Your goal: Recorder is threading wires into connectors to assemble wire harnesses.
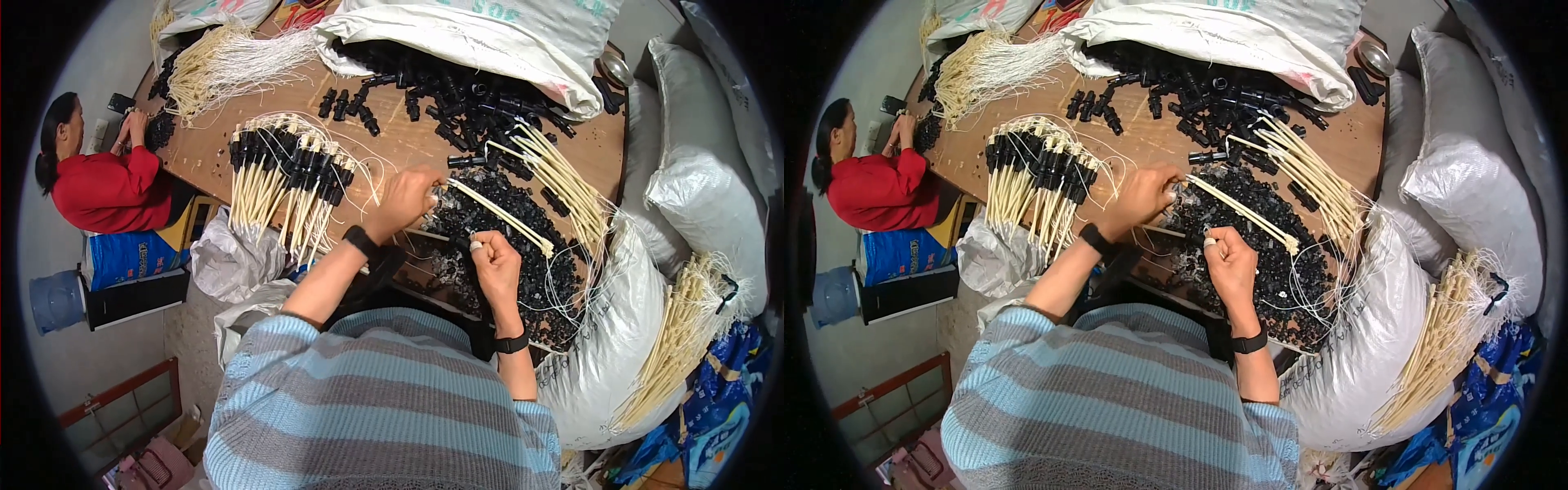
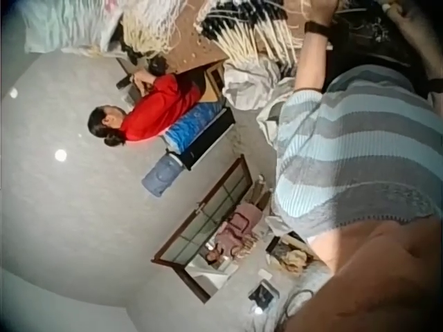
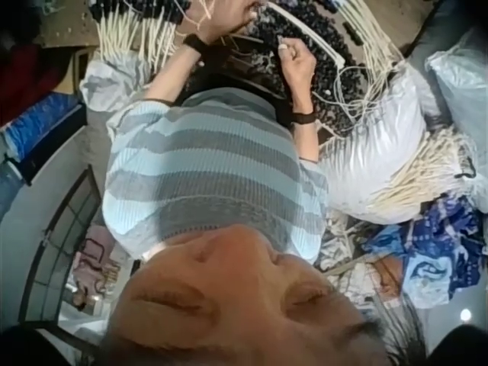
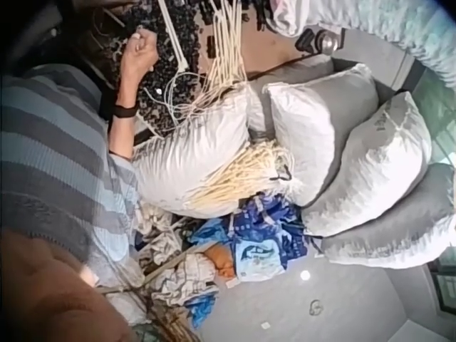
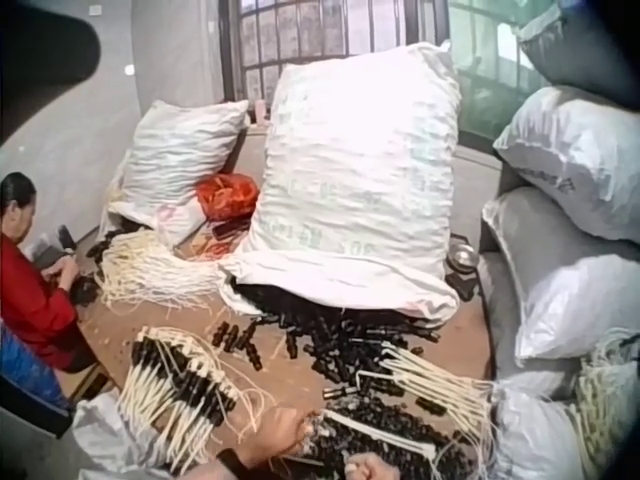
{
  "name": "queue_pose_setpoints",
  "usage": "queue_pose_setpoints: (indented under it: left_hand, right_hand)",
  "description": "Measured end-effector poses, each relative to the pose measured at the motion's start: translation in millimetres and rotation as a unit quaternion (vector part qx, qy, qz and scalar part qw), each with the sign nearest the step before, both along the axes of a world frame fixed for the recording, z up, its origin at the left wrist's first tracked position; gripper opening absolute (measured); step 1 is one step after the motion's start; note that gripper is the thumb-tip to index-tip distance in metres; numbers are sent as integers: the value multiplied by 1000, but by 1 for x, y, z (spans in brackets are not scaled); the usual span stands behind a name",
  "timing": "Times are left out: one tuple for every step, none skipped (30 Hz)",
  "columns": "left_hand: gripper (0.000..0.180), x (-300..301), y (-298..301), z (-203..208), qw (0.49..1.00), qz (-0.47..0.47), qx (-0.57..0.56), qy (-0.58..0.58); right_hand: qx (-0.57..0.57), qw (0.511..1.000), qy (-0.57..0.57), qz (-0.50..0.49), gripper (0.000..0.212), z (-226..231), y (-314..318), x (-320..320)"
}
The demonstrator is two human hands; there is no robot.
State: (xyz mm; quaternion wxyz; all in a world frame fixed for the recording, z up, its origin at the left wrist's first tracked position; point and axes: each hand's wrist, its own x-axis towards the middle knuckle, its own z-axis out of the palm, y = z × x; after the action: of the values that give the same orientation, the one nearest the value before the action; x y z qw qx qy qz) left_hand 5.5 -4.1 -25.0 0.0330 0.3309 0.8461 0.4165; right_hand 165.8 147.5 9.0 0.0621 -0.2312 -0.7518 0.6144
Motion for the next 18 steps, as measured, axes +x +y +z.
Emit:
queue_pose_setpoints:
  left_hand:
    - [21, -3, 3, -3, 999, -8, -44, 1]
    - [22, -9, 5, -4, 998, -16, -65, -22]
    - [22, -11, 3, -5, 998, -17, -65, -21]
    - [21, -12, 0, -6, 998, -8, -67, -18]
    - [21, -14, -4, -6, 998, 0, -69, -14]
    - [22, -15, -8, -12, 998, 17, -61, -21]
    - [22, -16, -12, -14, 998, 17, -62, -20]
    - [22, -15, -12, -12, 998, 29, -30, -49]
    - [21, -13, -13, -9, 996, 41, 2, -78]
    - [21, -7, -12, -7, 996, 40, 2, -78]
    - [21, 5, -8, 4, 965, -10, 94, -244]
    - [21, 19, -4, 15, 897, -57, 183, -398]
    - [20, 34, 4, 24, 921, -85, 208, -317]
    - [19, 49, 14, 28, 937, -112, 232, -235]
    - [19, 58, 20, 29, 937, -111, 233, -236]
    - [16, 64, 24, 29, 972, -97, 195, -87]
    - [14, 69, 28, 31, 983, -82, 153, 64]
    - [17, 71, 28, 34, 982, -69, 172, 34]
  right_hand:
    - [-5, 1000, -5, 9, 7, 2, 0, 1]
    - [-4, 1000, -13, 5, 7, 2, 0, 3]
    - [-4, 1000, -13, 4, 7, 2, 1, 5]
    - [-13, 1000, -12, 5, 6, 1, 2, 6]
    - [-21, 1000, -10, 5, 5, -1, 3, 6]
    - [-22, 1000, -10, 4, 5, -3, 4, 6]
    - [-36, 999, -5, -4, 5, -6, 5, 4]
    - [-49, 999, -2, -13, 4, -8, 6, 3]
    - [-49, 999, -2, -15, 4, -8, 6, 2]
    - [-39, 999, -7, -19, 4, -7, 5, 0]
    - [-29, 999, -12, -26, 3, -8, 5, 0]
    - [-29, 999, -12, -27, 3, -8, 5, -3]
    - [-22, 999, -17, -21, 4, -11, 3, -6]
    - [-14, 999, -24, -16, 4, -13, 1, -7]
    - [-13, 1000, -24, -15, 4, -11, -3, -8]
    - [-3, 1000, -14, -14, 5, -7, -6, -9]
    - [10, 1000, -4, -14, 6, -4, -8, -9]
    - [11, 1000, -3, -24, 4, -5, -8, -8]
